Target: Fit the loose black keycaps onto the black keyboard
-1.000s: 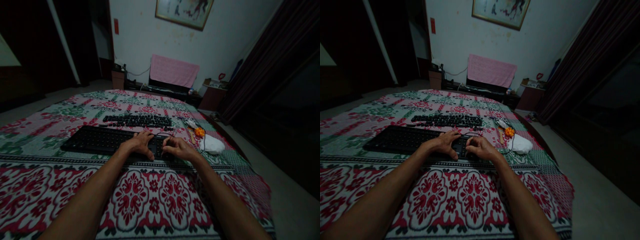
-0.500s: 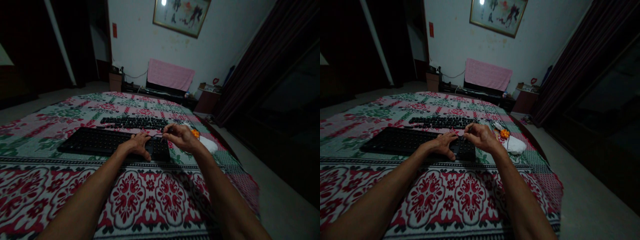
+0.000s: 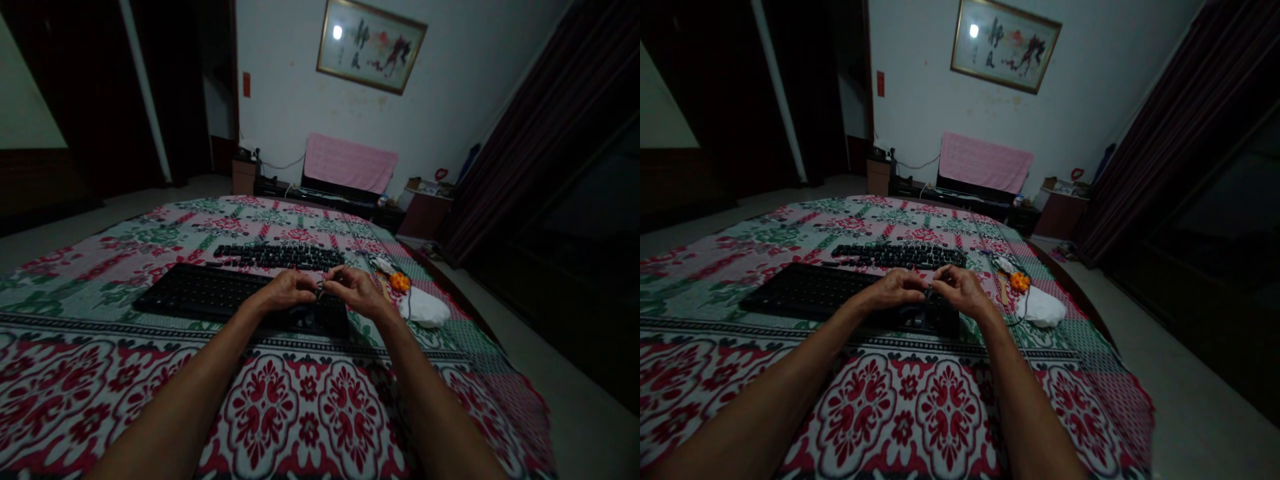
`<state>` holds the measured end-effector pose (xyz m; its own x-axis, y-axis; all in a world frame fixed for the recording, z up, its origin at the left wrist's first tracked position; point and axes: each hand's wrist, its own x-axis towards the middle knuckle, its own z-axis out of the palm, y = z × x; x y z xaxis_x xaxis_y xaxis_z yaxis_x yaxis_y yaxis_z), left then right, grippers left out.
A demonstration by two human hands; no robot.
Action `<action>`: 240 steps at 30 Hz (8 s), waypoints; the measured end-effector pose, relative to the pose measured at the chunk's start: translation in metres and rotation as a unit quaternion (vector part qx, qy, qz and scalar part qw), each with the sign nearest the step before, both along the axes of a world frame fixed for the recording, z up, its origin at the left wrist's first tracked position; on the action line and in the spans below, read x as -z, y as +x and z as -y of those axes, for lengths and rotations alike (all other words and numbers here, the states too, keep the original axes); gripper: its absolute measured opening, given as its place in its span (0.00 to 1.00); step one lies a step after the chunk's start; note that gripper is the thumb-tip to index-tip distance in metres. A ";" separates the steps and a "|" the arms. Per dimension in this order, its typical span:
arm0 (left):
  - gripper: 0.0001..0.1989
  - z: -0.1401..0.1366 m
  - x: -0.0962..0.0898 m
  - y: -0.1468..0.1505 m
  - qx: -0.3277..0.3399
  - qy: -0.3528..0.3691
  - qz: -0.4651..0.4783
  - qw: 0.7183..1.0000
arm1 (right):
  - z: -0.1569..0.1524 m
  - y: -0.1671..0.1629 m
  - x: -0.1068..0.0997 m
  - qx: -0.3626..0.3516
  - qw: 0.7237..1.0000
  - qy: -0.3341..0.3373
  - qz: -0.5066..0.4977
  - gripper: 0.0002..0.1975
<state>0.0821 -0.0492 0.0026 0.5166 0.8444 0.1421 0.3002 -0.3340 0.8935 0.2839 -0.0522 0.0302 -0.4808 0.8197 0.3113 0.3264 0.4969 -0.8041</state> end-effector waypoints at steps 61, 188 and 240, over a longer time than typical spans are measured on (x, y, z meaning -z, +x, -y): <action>0.11 -0.007 0.020 0.013 -0.193 0.203 -0.196 0.940 | -0.012 -0.004 0.024 0.082 0.993 -0.075 -0.049 0.08; 0.16 -0.001 0.034 -0.039 -0.265 0.231 -0.388 0.852 | 0.027 -0.019 -0.008 -0.084 0.968 -0.042 0.231 0.08; 0.16 -0.002 0.038 -0.039 -0.260 0.243 -0.403 0.843 | 0.032 -0.026 0.002 -0.058 0.969 -0.028 0.237 0.12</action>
<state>0.0429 -0.0471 -0.0352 0.1884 0.9296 0.3168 0.9633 -0.2378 0.1249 0.2577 -0.0838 0.0281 -0.6491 0.7606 -0.0100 0.6105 0.5130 -0.6035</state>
